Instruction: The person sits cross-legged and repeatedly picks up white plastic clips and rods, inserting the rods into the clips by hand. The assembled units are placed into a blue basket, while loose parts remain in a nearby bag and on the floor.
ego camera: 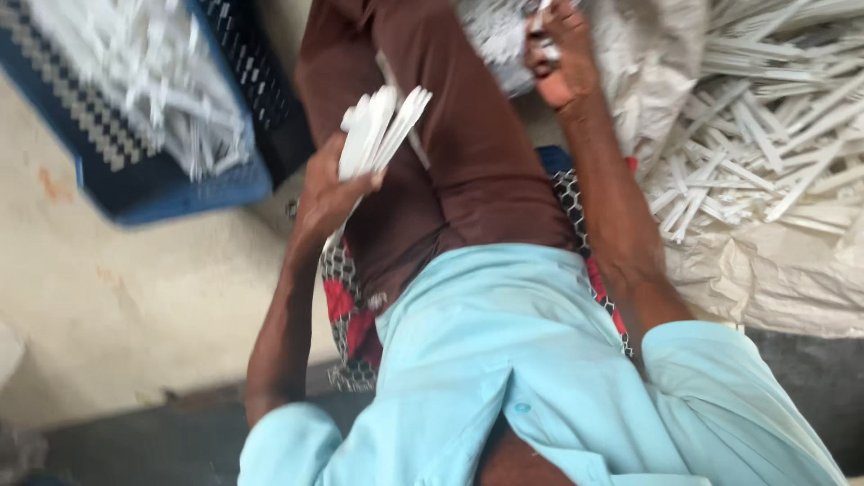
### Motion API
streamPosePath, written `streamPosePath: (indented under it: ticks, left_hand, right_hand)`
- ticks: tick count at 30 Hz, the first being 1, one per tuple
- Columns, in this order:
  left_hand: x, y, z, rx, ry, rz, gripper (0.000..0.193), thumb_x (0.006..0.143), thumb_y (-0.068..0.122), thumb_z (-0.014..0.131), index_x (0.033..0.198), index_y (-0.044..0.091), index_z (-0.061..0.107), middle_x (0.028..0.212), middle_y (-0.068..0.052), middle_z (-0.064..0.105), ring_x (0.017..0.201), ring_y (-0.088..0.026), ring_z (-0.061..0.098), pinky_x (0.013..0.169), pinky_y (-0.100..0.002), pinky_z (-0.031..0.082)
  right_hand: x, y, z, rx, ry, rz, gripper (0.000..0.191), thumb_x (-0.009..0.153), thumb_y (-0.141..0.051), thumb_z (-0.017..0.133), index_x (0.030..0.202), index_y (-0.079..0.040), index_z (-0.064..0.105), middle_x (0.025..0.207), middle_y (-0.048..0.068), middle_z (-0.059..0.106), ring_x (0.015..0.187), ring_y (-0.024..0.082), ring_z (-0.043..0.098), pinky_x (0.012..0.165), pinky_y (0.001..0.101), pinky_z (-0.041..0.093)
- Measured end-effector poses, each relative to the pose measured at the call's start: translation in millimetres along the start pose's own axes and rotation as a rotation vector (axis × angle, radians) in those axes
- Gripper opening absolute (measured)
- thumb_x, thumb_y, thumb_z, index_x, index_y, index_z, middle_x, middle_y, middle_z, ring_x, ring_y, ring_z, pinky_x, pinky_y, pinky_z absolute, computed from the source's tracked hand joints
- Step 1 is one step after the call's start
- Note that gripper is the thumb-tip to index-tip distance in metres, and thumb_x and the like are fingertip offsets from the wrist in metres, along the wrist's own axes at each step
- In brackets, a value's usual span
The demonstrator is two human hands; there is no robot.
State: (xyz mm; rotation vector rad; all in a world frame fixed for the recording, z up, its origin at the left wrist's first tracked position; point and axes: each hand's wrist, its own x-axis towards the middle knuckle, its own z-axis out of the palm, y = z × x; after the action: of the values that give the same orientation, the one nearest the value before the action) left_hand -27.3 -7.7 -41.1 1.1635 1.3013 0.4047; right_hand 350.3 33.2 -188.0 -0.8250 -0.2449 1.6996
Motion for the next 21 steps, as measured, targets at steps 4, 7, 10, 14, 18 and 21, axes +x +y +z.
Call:
streamPosePath:
  ticks: [4,7,10,14,18,21]
  left_hand:
    - [-16,7,10,0.068,0.022,0.034,0.036,0.080,0.016,0.080,0.107,-0.004,0.067,0.093,-0.009,0.071,0.084,-0.015,0.066,0.075,-0.027,0.051]
    - [-15,15,27,-0.143,-0.095,0.004,0.032,0.084,0.016,0.073,0.110,-0.001,0.067,0.090,-0.008,0.072,0.078,-0.014,0.068,0.071,-0.028,0.053]
    - [-4,22,43,0.096,-0.112,0.124,0.025,0.085,0.014,0.075,0.099,-0.003,0.064,0.086,-0.010,0.071,0.077,-0.015,0.072,0.073,-0.030,0.057]
    - [8,27,57,0.139,-0.134,0.134,0.026,0.082,0.013,0.077,0.098,-0.003,0.065,0.082,-0.012,0.073,0.075,-0.015,0.073,0.071,-0.029,0.056]
    - [11,29,61,0.156,-0.153,0.020,0.030,0.082,0.019,0.079,0.097,-0.004,0.066,0.082,-0.010,0.075,0.070,-0.013,0.074,0.060,-0.028,0.057]
    - [6,27,57,0.144,-0.143,-0.068,0.037,0.084,0.024,0.082,0.102,-0.005,0.068,0.080,-0.011,0.075,0.065,-0.013,0.073,0.053,-0.025,0.055]
  right_hand:
    - [-35,-6,5,0.003,-0.116,-0.049,0.016,0.110,-0.017,0.072,0.119,-0.012,0.060,0.101,0.008,0.073,0.061,0.009,0.055,0.050,0.0198,0.038]
    - [-68,-15,9,0.000,-0.109,-0.044,0.019,0.109,-0.018,0.072,0.123,-0.012,0.060,0.102,0.008,0.072,0.062,0.009,0.056,0.051,0.0191,0.038]
    - [-93,-23,11,0.048,-0.080,-0.043,0.019,0.110,-0.019,0.072,0.120,-0.011,0.059,0.102,0.008,0.071,0.068,0.010,0.058,0.052,0.0195,0.040]
    - [-120,-18,14,0.099,-0.001,-0.045,0.019,0.107,-0.022,0.072,0.117,-0.013,0.058,0.104,0.009,0.070,0.069,0.011,0.060,0.051,0.0192,0.041]
    - [-138,-2,19,0.125,-0.036,-0.023,0.019,0.108,-0.022,0.072,0.116,-0.011,0.060,0.094,0.006,0.066,0.067,0.012,0.060,0.050,0.0205,0.042]
    - [-143,5,26,0.053,-0.011,-0.002,0.018,0.108,-0.018,0.072,0.118,-0.009,0.061,0.093,0.006,0.067,0.063,0.010,0.058,0.047,0.0197,0.040]
